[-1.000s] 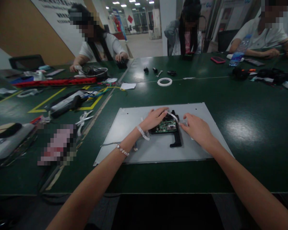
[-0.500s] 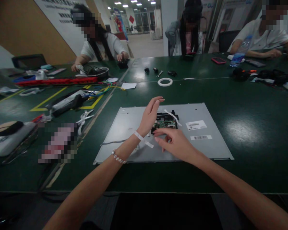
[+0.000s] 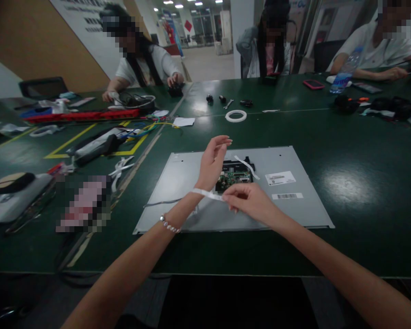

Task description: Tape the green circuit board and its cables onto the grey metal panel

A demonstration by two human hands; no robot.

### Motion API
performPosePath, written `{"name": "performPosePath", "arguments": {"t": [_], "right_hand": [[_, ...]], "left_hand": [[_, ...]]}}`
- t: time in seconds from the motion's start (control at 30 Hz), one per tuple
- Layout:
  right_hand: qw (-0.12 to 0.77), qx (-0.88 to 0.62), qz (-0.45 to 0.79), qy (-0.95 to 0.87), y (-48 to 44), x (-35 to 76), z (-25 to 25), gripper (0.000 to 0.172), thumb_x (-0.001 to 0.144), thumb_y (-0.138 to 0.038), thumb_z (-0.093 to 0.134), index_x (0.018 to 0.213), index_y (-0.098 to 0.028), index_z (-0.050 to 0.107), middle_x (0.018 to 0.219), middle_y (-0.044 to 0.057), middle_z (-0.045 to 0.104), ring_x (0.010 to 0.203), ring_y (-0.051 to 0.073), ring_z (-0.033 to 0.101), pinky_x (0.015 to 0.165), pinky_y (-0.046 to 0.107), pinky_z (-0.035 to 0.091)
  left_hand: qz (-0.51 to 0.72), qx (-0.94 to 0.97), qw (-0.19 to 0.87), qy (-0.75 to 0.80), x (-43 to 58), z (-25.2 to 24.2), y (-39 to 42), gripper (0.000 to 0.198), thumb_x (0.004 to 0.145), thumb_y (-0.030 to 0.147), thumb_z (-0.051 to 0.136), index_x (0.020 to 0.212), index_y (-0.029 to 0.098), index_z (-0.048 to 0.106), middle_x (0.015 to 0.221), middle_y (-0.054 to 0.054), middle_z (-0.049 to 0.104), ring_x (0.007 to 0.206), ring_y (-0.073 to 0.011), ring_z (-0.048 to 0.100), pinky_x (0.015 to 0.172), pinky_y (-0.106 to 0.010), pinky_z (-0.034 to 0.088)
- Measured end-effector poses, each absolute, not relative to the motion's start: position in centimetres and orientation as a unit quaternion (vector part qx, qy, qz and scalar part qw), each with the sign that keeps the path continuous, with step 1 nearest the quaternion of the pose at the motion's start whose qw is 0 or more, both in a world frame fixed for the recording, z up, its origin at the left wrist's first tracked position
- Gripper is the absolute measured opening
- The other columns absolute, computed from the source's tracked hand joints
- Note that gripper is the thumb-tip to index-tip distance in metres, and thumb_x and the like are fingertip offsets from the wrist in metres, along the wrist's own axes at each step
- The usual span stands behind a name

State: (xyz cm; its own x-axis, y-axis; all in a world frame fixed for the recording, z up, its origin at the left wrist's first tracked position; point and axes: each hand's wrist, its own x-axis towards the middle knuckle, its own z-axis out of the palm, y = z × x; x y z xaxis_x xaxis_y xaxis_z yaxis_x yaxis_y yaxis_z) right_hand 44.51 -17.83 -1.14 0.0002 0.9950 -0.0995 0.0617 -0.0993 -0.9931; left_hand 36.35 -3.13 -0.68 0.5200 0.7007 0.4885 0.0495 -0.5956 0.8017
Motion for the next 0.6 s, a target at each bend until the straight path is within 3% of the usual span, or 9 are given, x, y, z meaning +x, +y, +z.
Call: {"name": "performPosePath", "arguments": {"t": [0.23,0.47,0.6], "right_hand": [[0.491,-0.626,0.383,-0.47,-17.8,51.2,0.0,0.027,0.08,-0.044,0.06,0.075,-0.018,0.06,0.059,-0.003,0.045,0.053,0.007,0.039,0.049,0.02,0.032],[0.347,-0.663,0.424,-0.511,-17.9,54.0,-0.9,0.029,0.079,-0.047,0.059,0.077,-0.019,0.062,0.056,-0.004,0.043,0.05,0.007,0.038,0.046,0.02,0.029],[0.299,-0.649,0.452,-0.534,-18.0,53.4,-0.9,0.029,0.078,-0.048,0.059,0.078,-0.019,0.064,0.061,-0.002,0.051,0.051,0.007,0.041,0.046,0.021,0.029]], "left_hand": [[0.404,0.789,0.417,0.2,34.5,-0.4,-1.0,0.028,0.094,0.029,0.037,0.119,0.021,0.048,0.106,-0.006,0.064,0.083,-0.0127,0.064,0.078,-0.029,0.051],[0.305,0.815,0.471,0.14,34.3,0.1,-2.8,0.023,0.091,0.027,0.042,0.101,0.017,0.06,0.084,-0.004,0.066,0.067,-0.0095,0.06,0.067,-0.025,0.051],[0.238,0.82,0.508,0.114,34.4,0.3,-4.1,0.024,0.091,0.027,0.042,0.098,0.018,0.062,0.081,-0.004,0.067,0.058,-0.0081,0.057,0.059,-0.025,0.049]]}}
